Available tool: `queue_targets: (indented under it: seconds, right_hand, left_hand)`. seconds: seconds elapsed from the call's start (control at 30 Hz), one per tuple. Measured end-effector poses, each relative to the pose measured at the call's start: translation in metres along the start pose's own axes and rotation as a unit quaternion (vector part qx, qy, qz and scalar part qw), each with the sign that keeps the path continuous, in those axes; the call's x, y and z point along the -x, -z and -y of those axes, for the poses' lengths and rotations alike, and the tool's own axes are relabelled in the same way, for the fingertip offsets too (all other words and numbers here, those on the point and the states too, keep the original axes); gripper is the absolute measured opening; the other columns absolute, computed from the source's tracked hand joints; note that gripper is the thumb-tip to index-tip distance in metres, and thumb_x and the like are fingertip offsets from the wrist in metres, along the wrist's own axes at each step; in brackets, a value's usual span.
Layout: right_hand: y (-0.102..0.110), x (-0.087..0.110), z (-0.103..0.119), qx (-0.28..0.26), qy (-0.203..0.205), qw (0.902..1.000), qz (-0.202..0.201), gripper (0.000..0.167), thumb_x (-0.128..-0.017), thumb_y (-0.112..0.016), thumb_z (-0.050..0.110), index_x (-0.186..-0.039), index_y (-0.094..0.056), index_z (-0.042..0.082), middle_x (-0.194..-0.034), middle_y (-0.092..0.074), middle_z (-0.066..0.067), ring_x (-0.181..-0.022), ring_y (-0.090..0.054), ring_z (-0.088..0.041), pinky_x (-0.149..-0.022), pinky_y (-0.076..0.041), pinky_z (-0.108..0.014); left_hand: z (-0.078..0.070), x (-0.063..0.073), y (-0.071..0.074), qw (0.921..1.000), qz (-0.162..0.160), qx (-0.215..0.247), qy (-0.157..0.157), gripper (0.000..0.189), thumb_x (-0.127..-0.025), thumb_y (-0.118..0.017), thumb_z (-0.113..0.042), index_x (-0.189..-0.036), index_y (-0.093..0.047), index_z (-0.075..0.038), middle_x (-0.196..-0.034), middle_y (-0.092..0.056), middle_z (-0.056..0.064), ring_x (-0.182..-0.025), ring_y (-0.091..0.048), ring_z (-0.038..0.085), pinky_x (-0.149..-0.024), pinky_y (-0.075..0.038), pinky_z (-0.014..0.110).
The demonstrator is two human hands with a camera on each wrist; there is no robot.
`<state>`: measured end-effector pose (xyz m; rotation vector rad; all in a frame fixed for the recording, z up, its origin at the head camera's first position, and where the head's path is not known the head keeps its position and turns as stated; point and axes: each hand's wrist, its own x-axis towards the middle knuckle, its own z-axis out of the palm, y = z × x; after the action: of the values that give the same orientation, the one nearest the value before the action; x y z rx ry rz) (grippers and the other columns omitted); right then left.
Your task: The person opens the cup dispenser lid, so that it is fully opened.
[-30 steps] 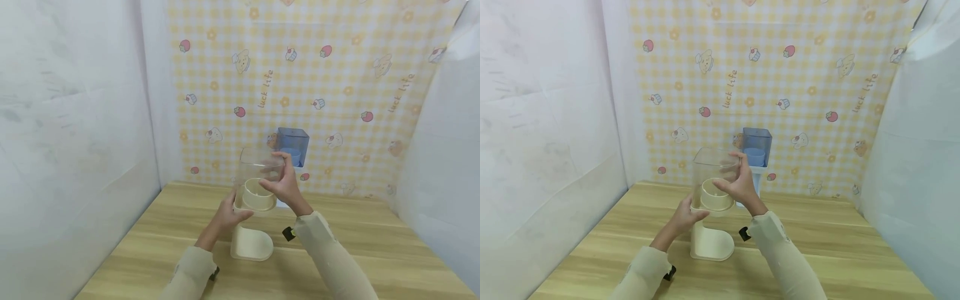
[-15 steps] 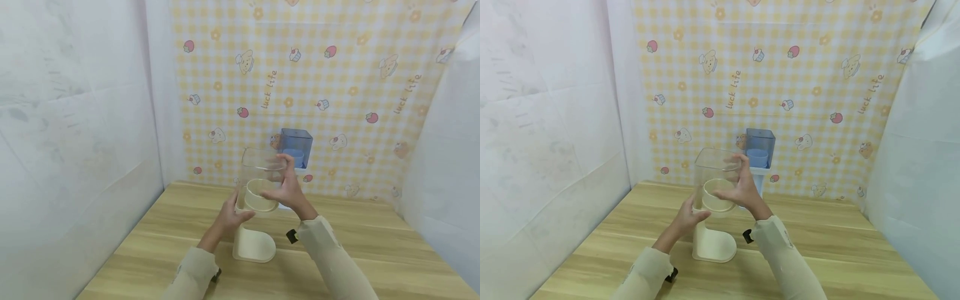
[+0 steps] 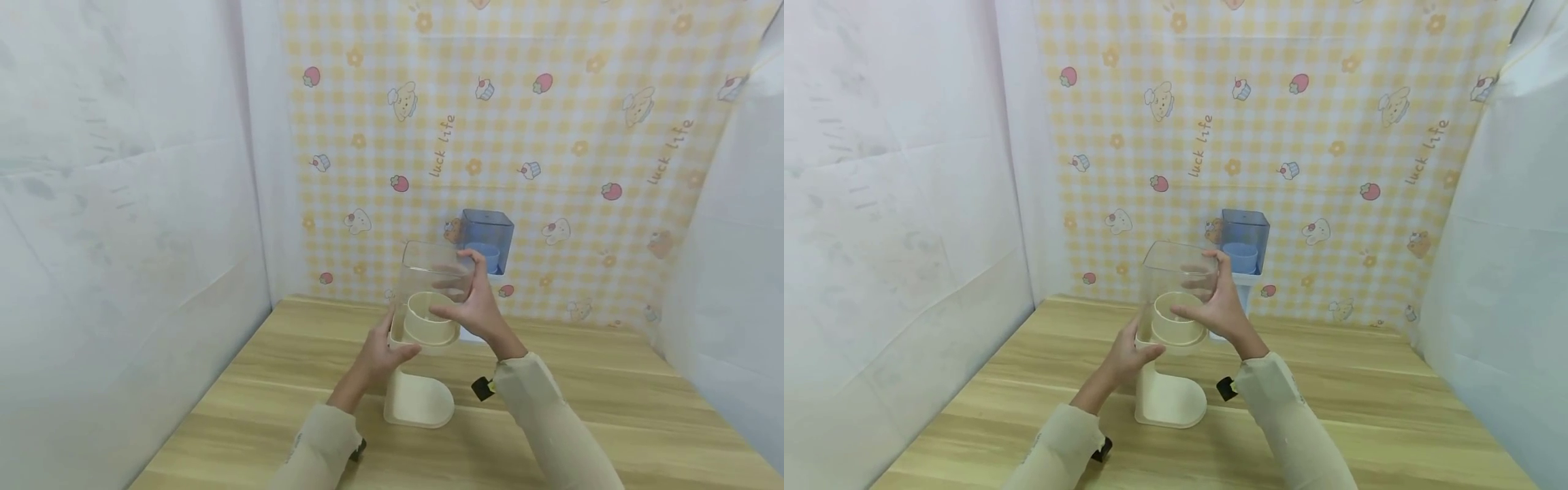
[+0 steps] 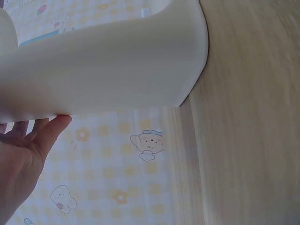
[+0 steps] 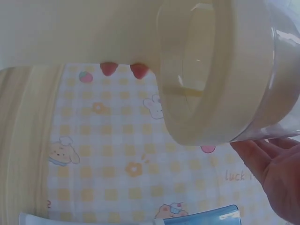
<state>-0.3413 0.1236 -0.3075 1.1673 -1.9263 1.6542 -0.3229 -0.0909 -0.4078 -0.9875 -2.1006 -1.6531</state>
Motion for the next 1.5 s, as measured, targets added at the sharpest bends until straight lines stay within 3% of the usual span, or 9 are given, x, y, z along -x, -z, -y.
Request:
queue_targets:
  seconds: [0.13, 0.37, 0.47, 0.67, 0.83, 1.03, 1.17, 1.3, 1.5]
  right_hand:
    - [-0.001, 0.001, 0.001, 0.004, -0.006, 0.9999, -0.013, 0.091, -0.072, -0.082, -0.004, -0.138, -0.020, 0.005, -0.137, -0.054, -0.024, -0.105, -0.063, -0.047, -0.082, -0.051, -0.065]
    - [-0.003, 0.004, 0.000, 0.023, 0.048, 0.9984, -0.020, 0.096, -0.067, -0.085, -0.007, -0.138, -0.021, 0.001, -0.135, -0.054, -0.025, -0.107, -0.065, -0.037, -0.081, -0.056, -0.054]
    - [-0.005, 0.004, 0.001, 0.024, 0.065, 0.9974, -0.021, 0.098, -0.067, -0.088, -0.001, -0.139, -0.021, -0.001, -0.135, -0.053, -0.027, -0.107, -0.066, -0.031, -0.081, -0.057, -0.052]
    - [-0.010, 0.005, 0.002, 0.006, 0.083, 0.9962, -0.026, 0.099, -0.065, -0.087, -0.008, -0.141, -0.022, 0.001, -0.135, -0.049, -0.034, -0.108, -0.067, -0.023, -0.080, -0.058, -0.047]
    - [-0.008, 0.006, 0.002, 0.018, 0.103, 0.9941, -0.028, 0.101, -0.063, -0.086, -0.010, -0.140, -0.021, -0.003, -0.135, -0.047, -0.036, -0.106, -0.067, -0.023, -0.076, -0.059, -0.047]
    - [-0.001, 0.003, 0.003, 0.004, 0.077, 0.9965, -0.031, 0.094, -0.070, -0.088, 0.000, -0.140, -0.025, 0.000, -0.137, -0.051, -0.031, -0.105, -0.067, -0.033, -0.077, -0.058, -0.047]
    - [0.001, 0.001, 0.003, -0.033, 0.052, 0.9974, -0.038, 0.090, -0.072, -0.085, -0.004, -0.141, -0.028, 0.005, -0.136, -0.051, -0.032, -0.102, -0.069, -0.027, -0.073, -0.059, -0.041]
    - [0.003, 0.000, 0.002, -0.083, 0.017, 0.9929, -0.083, 0.079, -0.077, -0.074, -0.015, -0.140, -0.028, 0.003, -0.133, -0.053, -0.030, -0.095, -0.070, -0.020, -0.070, -0.060, -0.031]
    - [0.008, -0.001, 0.002, -0.135, 0.037, 0.9829, -0.120, 0.079, -0.079, -0.080, -0.003, -0.139, -0.029, 0.005, -0.128, -0.058, -0.021, -0.096, -0.069, -0.022, -0.074, -0.059, -0.027]
  left_hand:
    - [0.001, 0.002, -0.001, 1.0000, -0.001, -0.004, 0.007, 0.102, -0.087, -0.065, -0.063, -0.159, -0.014, -0.010, -0.133, -0.058, 0.010, -0.114, -0.061, 0.022, -0.099, -0.049, 0.035]
    - [-0.013, 0.003, 0.001, 0.9998, 0.011, -0.004, 0.014, 0.105, -0.088, -0.064, -0.062, -0.157, -0.012, -0.002, -0.132, -0.059, 0.011, -0.114, -0.061, 0.022, -0.100, -0.048, 0.034]
    - [-0.001, 0.002, 0.000, 1.0000, 0.003, -0.001, 0.009, 0.105, -0.087, -0.063, -0.065, -0.158, -0.014, -0.006, -0.131, -0.059, 0.008, -0.112, -0.062, 0.019, -0.098, -0.050, 0.032]
    - [-0.001, 0.005, 0.003, 1.0000, 0.004, 0.004, -0.003, 0.092, -0.088, -0.063, -0.063, -0.155, -0.028, -0.011, -0.122, -0.063, 0.008, -0.105, -0.063, 0.020, -0.093, -0.053, 0.032]
    - [0.001, 0.005, 0.001, 0.9999, 0.014, 0.009, -0.006, 0.090, -0.089, -0.061, -0.062, -0.156, -0.026, -0.013, -0.123, -0.063, 0.007, -0.107, -0.063, 0.019, -0.094, -0.052, 0.033]
    - [0.000, 0.001, 0.000, 0.9998, 0.017, 0.007, 0.009, 0.093, -0.088, -0.061, -0.065, -0.158, -0.021, -0.020, -0.131, -0.060, 0.003, -0.115, -0.060, 0.018, -0.101, -0.048, 0.035]
    - [-0.001, 0.001, -0.001, 0.9998, 0.014, 0.008, 0.009, 0.098, -0.087, -0.061, -0.067, -0.159, -0.017, -0.017, -0.136, -0.057, 0.006, -0.123, -0.056, 0.022, -0.106, -0.044, 0.040]
    - [-0.002, 0.001, -0.001, 0.9999, 0.000, 0.010, 0.011, 0.104, -0.087, -0.064, -0.063, -0.159, -0.014, -0.007, -0.146, -0.050, 0.012, -0.133, -0.048, 0.030, -0.109, -0.038, 0.047]
    - [-0.002, 0.002, -0.001, 0.9999, 0.002, 0.013, 0.010, 0.103, -0.088, -0.064, -0.061, -0.159, -0.012, -0.009, -0.145, -0.051, 0.010, -0.135, -0.046, 0.029, -0.110, -0.037, 0.046]
